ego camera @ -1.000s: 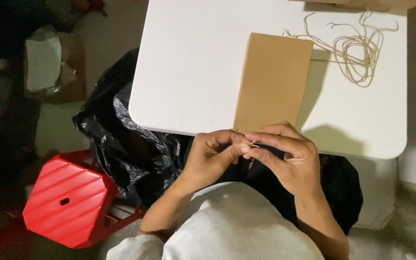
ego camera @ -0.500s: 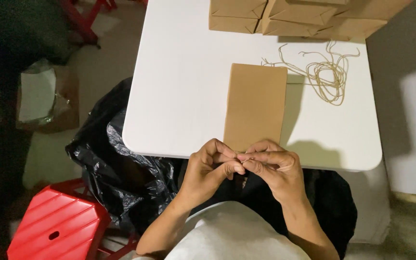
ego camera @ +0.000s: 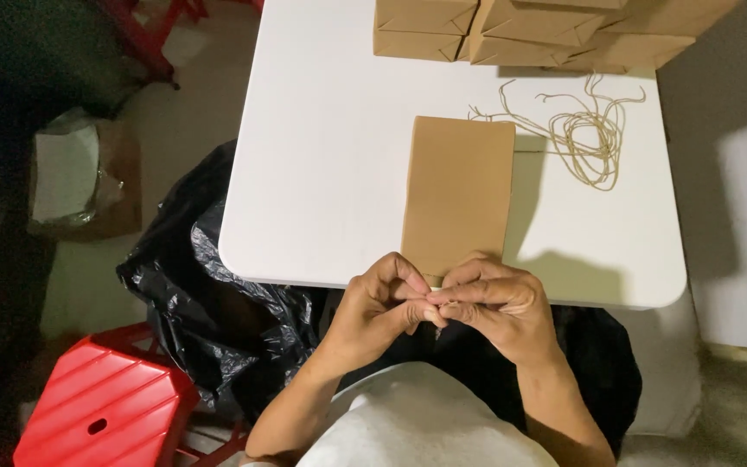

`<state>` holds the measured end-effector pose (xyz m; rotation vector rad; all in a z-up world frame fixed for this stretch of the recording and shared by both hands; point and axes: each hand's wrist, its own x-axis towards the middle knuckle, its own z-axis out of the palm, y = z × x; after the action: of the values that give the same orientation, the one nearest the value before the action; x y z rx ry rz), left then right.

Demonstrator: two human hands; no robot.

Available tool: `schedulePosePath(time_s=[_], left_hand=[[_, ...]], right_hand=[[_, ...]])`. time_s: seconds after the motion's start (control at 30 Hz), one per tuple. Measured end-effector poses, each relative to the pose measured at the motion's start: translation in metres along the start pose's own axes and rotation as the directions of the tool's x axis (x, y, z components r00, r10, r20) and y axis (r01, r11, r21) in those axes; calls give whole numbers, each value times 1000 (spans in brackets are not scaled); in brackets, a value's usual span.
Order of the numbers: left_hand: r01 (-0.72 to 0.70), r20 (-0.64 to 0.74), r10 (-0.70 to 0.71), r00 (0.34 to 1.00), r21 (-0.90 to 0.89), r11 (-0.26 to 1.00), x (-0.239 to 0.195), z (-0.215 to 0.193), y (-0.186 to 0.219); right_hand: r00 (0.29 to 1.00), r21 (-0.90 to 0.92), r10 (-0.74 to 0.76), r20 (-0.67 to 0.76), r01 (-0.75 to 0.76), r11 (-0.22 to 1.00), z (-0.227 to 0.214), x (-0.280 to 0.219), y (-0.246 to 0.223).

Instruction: Threading and tying strings onto cardboard gift bags to prepare them for use.

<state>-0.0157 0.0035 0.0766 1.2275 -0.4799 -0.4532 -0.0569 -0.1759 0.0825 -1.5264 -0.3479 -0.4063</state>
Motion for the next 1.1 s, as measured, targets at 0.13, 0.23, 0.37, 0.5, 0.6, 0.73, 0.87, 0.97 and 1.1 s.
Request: schedulePosePath(time_s=[0.13, 0.23, 0.37, 0.5, 0.6, 0.73, 0.87, 0.97, 1.1], left_hand=[[36, 35, -32, 999, -98, 995, 1, -4, -7], [18, 9, -18, 1000, -55, 998, -3, 0, 12], [-412, 72, 507, 859, 686, 600, -22, 17, 50], [-205, 3, 229, 973, 458, 865, -27, 22, 22], [-147, -121, 154, 981, 64, 987, -10, 17, 3], [62, -199, -130, 971, -314, 947, -13, 20, 1], [-22, -277, -111, 954, -438, 899, -15, 25, 12], [-28, -283, -97, 954, -408, 912, -16, 22, 16], [2, -300, -116, 947, -356, 934, -12, 20, 18]], right_hand=[[1000, 40, -16, 21, 16, 999, -2, 1, 3], [999, 11, -36, -7, 36, 999, 0, -3, 5], [981, -81, -24, -191, 8, 997, 6, -16, 3], [951, -137, -78, -300, 37, 990, 17, -20, -7], [963, -117, -41, -267, 10, 993, 25, -21, -20], [954, -92, 27, -299, -57, 994, 25, -25, -14], [930, -33, -26, -368, 15, 999, 25, -28, 0], [929, -9, -6, -369, 3, 1000, 23, -35, 9], [937, -38, 10, -348, -24, 999, 26, -36, 5]])
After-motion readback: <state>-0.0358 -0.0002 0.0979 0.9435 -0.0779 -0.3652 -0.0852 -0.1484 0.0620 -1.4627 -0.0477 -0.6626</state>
